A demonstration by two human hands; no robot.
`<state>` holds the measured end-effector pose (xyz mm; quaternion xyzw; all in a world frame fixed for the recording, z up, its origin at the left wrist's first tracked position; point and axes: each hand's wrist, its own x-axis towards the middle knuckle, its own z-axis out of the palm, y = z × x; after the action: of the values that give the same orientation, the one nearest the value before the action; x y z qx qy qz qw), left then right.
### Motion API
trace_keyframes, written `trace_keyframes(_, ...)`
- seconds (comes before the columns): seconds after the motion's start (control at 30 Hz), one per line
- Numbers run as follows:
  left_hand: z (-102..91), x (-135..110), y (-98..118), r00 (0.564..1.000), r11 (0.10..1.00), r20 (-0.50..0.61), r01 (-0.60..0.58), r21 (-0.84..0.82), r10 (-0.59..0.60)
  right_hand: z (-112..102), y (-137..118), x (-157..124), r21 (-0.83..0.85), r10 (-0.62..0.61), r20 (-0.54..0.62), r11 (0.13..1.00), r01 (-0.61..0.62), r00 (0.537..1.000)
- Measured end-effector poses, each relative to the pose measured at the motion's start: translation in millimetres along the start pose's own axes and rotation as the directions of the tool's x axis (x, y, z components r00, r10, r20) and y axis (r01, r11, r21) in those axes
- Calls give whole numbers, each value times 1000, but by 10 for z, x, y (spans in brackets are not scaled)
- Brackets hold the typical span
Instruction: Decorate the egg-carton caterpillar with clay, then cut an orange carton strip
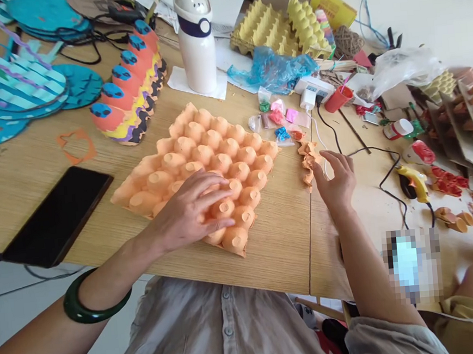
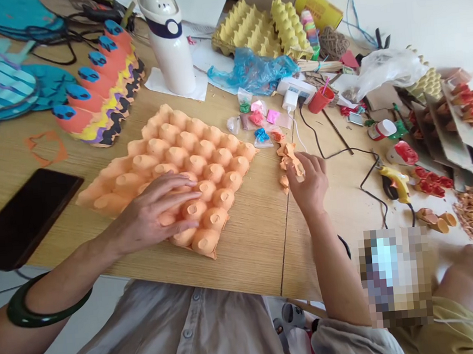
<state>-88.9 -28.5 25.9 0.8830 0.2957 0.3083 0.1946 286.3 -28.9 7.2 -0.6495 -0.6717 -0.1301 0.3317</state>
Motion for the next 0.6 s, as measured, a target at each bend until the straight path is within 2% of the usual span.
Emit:
trace_keyframes(0.1,-98,-172,-27,987,997,152,-63,41,56,-76,-306,-176,132,-122,78,985,111,990)
trace_keyframes(0.17,-138,-264,-31,977,994,208,-58,88,38,-67,-454,-267,206,-141,182,973,103,973)
trace_keyframes(0.23,-153,-314,-21,975,992,222,-45,118,18,-23,-546,-314,248,-84,221,968,28,972)
trace_keyframes(0.33,-135,-313,5,970,992,244,-29,120,-1,50,-654,-324,343,89,218,925,-162,972)
trace_keyframes(0.4,-98,-283,19,969,991,247,-39,126,7,82,-750,-332,440,207,294,837,-324,933)
trace_keyframes(0.5,1,-226,35,979,985,199,-66,157,34,121,-912,-377,533,307,479,643,-550,823)
trace_keyframes(0.6,135,-165,67,989,982,145,-66,177,41,161,-1019,-425,563,358,561,495,-661,746)
